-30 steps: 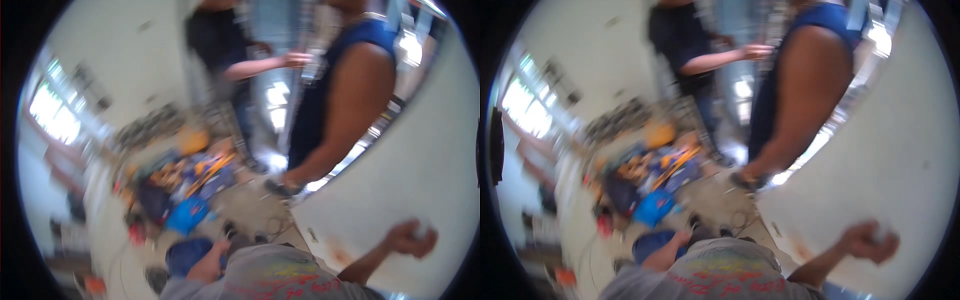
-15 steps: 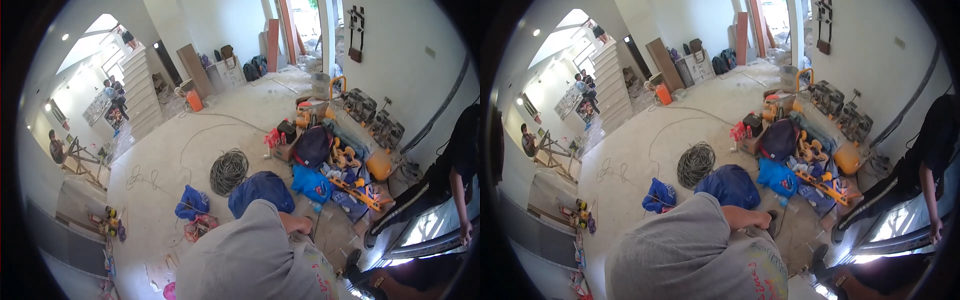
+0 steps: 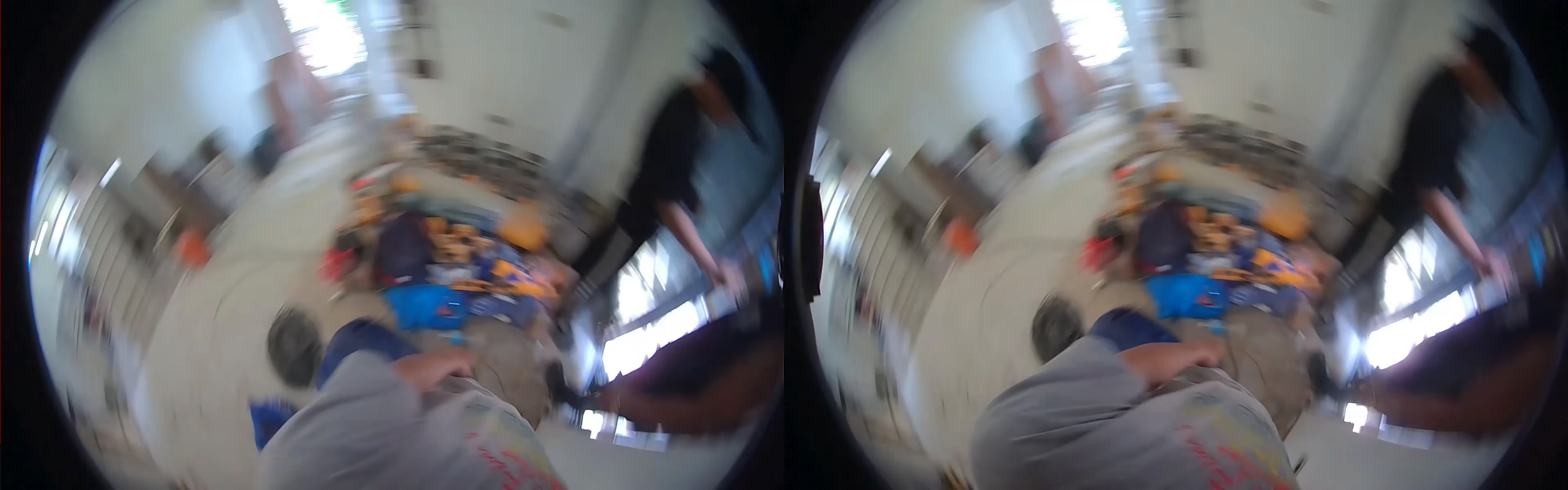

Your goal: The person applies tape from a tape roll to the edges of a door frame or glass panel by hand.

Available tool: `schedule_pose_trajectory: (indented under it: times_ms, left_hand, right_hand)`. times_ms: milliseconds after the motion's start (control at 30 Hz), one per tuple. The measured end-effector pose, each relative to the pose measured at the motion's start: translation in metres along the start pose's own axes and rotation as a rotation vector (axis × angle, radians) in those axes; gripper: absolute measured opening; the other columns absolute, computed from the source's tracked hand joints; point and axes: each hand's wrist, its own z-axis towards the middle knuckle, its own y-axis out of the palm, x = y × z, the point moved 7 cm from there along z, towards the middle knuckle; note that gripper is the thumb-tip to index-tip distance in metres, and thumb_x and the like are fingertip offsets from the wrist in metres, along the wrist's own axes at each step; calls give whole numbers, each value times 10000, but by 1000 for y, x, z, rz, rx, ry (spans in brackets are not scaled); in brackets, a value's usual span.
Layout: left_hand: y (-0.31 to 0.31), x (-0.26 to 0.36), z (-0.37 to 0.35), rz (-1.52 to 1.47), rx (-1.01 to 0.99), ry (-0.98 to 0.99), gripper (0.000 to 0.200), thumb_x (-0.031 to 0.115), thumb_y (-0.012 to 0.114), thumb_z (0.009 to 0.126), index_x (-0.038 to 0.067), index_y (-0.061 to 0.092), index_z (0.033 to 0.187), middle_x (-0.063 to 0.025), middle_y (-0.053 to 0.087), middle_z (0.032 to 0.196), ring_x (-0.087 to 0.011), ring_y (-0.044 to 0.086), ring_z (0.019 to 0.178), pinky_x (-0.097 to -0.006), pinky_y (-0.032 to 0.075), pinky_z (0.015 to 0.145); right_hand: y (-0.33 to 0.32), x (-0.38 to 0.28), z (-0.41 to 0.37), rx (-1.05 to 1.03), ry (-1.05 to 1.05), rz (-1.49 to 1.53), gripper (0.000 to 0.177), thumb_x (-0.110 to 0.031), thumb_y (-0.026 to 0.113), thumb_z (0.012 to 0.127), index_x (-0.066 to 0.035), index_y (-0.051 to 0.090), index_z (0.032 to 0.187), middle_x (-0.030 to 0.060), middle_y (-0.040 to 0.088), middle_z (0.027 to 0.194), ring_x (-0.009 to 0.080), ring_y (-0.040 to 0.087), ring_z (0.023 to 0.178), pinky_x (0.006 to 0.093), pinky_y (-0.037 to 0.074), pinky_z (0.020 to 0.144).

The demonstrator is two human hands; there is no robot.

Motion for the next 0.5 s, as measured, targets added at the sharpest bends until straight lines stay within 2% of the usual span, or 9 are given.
schedule_pose_trajectory:
  times_ms: [100,133,167,200,233,300,333,400,500]
  left_hand:
    - [16,-55,54,212,-149,274,350,396,596,740,80,665,875,-187,633,907,-328,602,805,-452,456,662]
    - [-28,-27,12,195,-69,296,322,331,537,753,53,685,822,-175,649,878,-326,616,804,-438,469,696]
    - [-13,-65,43,259,-27,365,353,356,512,781,58,686,857,-179,645,924,-328,611,885,-436,465,776]
    - [-16,-85,49,334,-120,272,378,372,490,819,57,680,906,-180,639,976,-321,599,952,-432,450,840]
    - [-20,-102,50,244,-70,195,407,387,462,848,50,680,922,-184,635,991,-326,592,974,-425,444,858]
    - [-17,-122,71,529,-118,385,409,402,505,828,41,690,886,-186,655,896,-344,618,877,-417,471,792]
    - [-9,-156,86,346,-240,156,404,407,540,805,37,692,861,-177,659,844,-346,623,810,-414,478,748]
    - [5,-199,92,154,-404,-95,402,412,575,782,33,694,836,-168,662,792,-348,628,742,-411,486,704]
    - [4,-196,112,-58,-330,-102,370,374,620,746,18,685,820,-159,655,747,-331,620,660,-407,485,650]
  right_hand:
    - [42,28,47,-38,-41,-282,459,-394,620,773,-115,540,1127,115,541,1091,275,499,1026,479,371,866]
    - [46,16,51,-44,-112,-495,459,-394,620,773,-115,540,1127,115,541,1091,275,499,1026,479,371,866]
    - [55,12,60,-64,15,-402,465,-401,620,769,-122,541,1133,112,542,1096,274,497,1032,485,366,871]
    - [57,8,63,-71,66,-459,469,-404,620,767,-126,542,1136,111,543,1099,274,496,1035,488,363,873]
    - [57,6,62,-73,87,-494,472,-407,620,765,-130,543,1139,110,543,1102,273,496,1038,491,360,876]
    - [59,0,53,-12,30,-418,425,-388,563,795,-124,540,1128,155,455,1241,337,360,1174,545,274,918]
    - [59,2,52,-25,25,-442,425,-388,563,795,-124,540,1128,155,455,1241,337,360,1174,545,274,918]
    - [60,6,49,-41,4,-319,468,-385,533,812,-137,480,1205,191,361,1308,358,252,1231,518,187,983]
    - [66,1,52,-9,6,-257,465,-383,513,824,-138,469,1218,181,362,1305,355,255,1234,519,179,991]
